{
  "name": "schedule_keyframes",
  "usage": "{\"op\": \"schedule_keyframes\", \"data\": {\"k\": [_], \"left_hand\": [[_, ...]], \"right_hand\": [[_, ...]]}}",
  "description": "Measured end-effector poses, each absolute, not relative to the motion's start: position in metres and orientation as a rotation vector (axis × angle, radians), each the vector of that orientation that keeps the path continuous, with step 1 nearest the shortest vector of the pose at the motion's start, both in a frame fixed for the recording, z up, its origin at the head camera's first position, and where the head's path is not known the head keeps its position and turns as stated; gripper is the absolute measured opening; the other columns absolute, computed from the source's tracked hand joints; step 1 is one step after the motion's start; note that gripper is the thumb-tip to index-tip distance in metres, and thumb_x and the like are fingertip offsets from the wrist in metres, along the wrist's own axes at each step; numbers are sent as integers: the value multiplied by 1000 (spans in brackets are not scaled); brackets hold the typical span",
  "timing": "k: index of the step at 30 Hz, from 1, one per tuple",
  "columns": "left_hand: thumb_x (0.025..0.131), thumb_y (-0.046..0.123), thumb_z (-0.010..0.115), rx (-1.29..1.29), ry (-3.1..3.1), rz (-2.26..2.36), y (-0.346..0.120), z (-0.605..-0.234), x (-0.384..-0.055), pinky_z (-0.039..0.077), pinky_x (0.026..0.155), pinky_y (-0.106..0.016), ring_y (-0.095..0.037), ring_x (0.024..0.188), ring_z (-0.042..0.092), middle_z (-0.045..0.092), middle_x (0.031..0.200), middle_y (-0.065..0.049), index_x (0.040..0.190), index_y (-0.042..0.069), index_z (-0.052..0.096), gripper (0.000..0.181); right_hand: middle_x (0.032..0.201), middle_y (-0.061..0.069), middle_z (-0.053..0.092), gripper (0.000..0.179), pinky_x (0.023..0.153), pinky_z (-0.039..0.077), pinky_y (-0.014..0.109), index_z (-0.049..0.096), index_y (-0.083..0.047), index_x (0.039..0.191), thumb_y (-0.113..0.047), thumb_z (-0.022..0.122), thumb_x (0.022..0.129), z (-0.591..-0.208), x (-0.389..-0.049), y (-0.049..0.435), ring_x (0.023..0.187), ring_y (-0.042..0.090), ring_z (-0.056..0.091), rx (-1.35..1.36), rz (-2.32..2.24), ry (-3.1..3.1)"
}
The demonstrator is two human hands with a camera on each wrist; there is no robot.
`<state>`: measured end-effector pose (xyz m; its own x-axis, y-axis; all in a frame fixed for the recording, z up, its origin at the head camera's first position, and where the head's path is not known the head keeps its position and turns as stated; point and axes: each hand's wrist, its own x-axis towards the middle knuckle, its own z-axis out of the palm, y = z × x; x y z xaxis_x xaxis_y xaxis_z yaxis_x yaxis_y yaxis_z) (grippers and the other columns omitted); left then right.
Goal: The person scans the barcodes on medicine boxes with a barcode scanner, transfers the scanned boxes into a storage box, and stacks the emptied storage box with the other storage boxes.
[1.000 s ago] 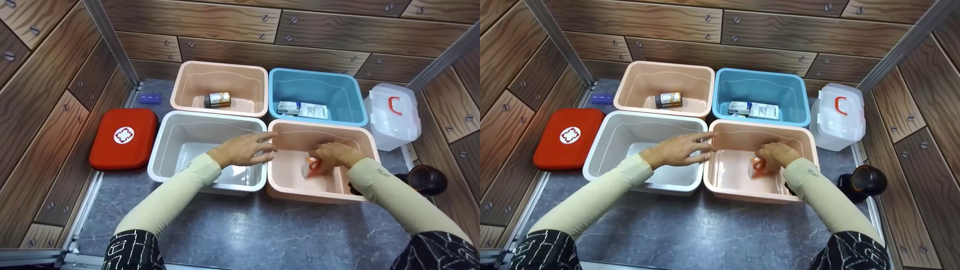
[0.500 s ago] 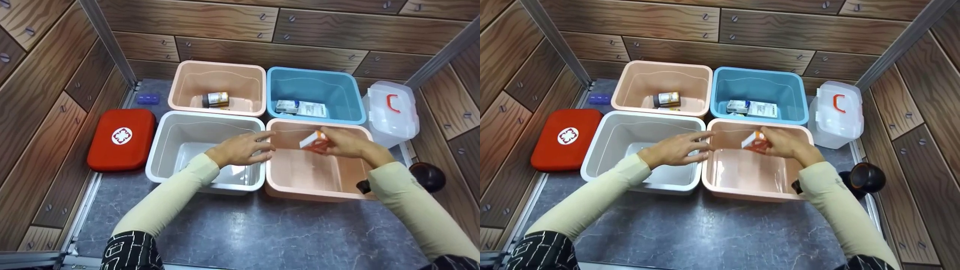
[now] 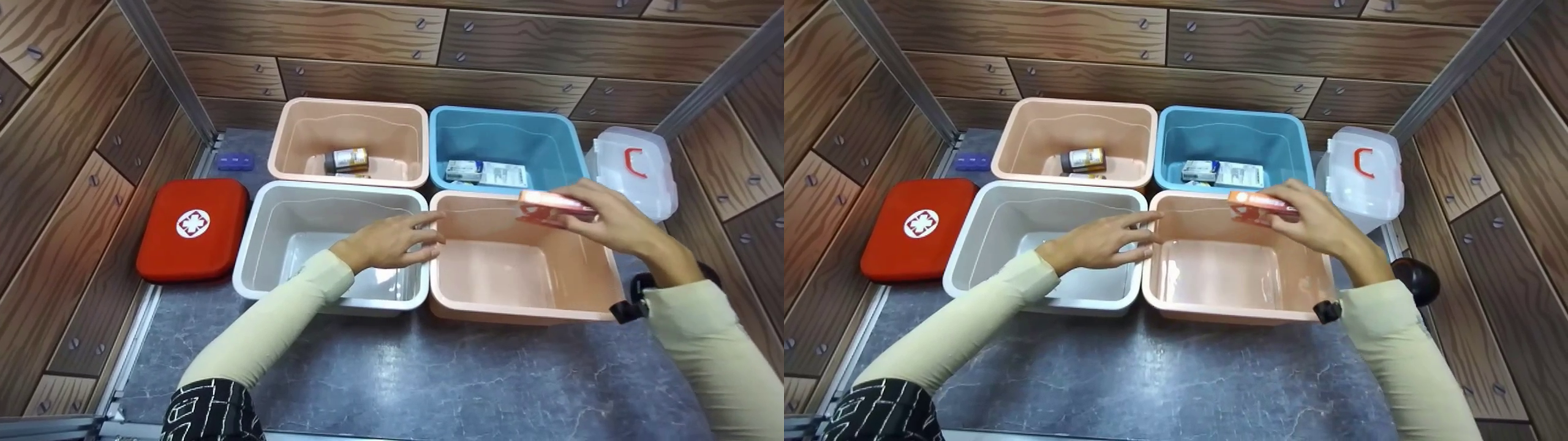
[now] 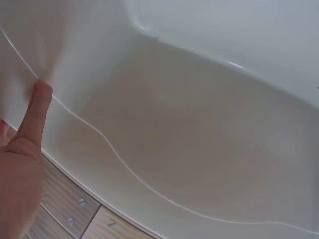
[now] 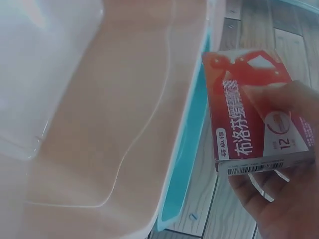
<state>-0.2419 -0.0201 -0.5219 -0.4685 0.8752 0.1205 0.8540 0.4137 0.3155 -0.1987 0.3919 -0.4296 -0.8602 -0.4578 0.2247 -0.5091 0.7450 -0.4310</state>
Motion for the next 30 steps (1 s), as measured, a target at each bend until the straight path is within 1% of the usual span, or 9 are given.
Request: {"op": "schedule_keyframes", "data": {"k": [5,8,12,15,18,20,22,26,30], "left_hand": [[116,49,46,1565,2584,511,-22,-522,-242,52,118,-53,-37,145,60,39,175,-12,146,24,67,45],[116,49,46,1571,2586,507,-22,-523,-242,52,118,-53,-37,145,60,39,175,-12,147,24,67,45],[116,49,46,1570,2589,509,-22,-523,-242,51,119,-53,-37,145,60,39,176,-12,147,24,67,45],[116,49,46,1573,2588,516,-22,-523,-242,51,119,-52,-37,145,60,39,176,-12,147,24,67,45],[116,48,47,1585,2588,524,-22,-523,-243,51,119,-52,-36,145,60,40,175,-13,146,23,68,44],[116,47,48,1593,2588,530,-22,-523,-242,51,120,-51,-36,145,60,41,174,-14,145,23,68,43],[116,47,48,1595,2589,533,-23,-522,-242,50,120,-51,-36,146,59,41,174,-14,145,22,68,43],[116,47,48,1592,2591,527,-22,-522,-242,49,121,-51,-36,147,58,41,174,-13,145,22,68,43],[116,48,47,1596,2591,525,-22,-523,-242,49,121,-51,-36,146,59,41,174,-13,146,23,68,44]], "right_hand": [[111,-2,70,40,83,41,13,75,-9,127,2,79,89,-433,-191,401,95,-3,54,689,844,-2797],[106,-9,67,36,82,42,8,71,-5,119,8,78,86,-437,-188,407,92,-4,58,626,912,-2776],[106,-22,65,37,82,43,6,64,-2,118,9,80,86,-441,-184,414,94,-8,59,501,943,-2785],[110,-24,63,57,81,46,5,55,0,138,9,80,88,-444,-182,418,94,-11,61,409,1023,-2773],[112,-21,63,86,79,51,5,35,-5,161,10,80,90,-447,-179,421,95,-12,64,351,1130,-2732],[113,-21,64,93,76,53,6,31,-11,167,9,81,91,-449,-178,422,94,-12,66,336,1172,-2714],[113,-23,65,87,77,53,6,37,-12,166,7,81,93,-452,-177,424,93,-11,67,334,1183,-2702],[110,-27,66,63,76,49,6,54,-5,153,2,79,96,-457,-174,427,89,-7,64,309,1151,-2689],[105,-28,62,51,71,44,7,57,1,139,4,80,93,-461,-172,431,87,-4,57,234,1093,-2663]]}}
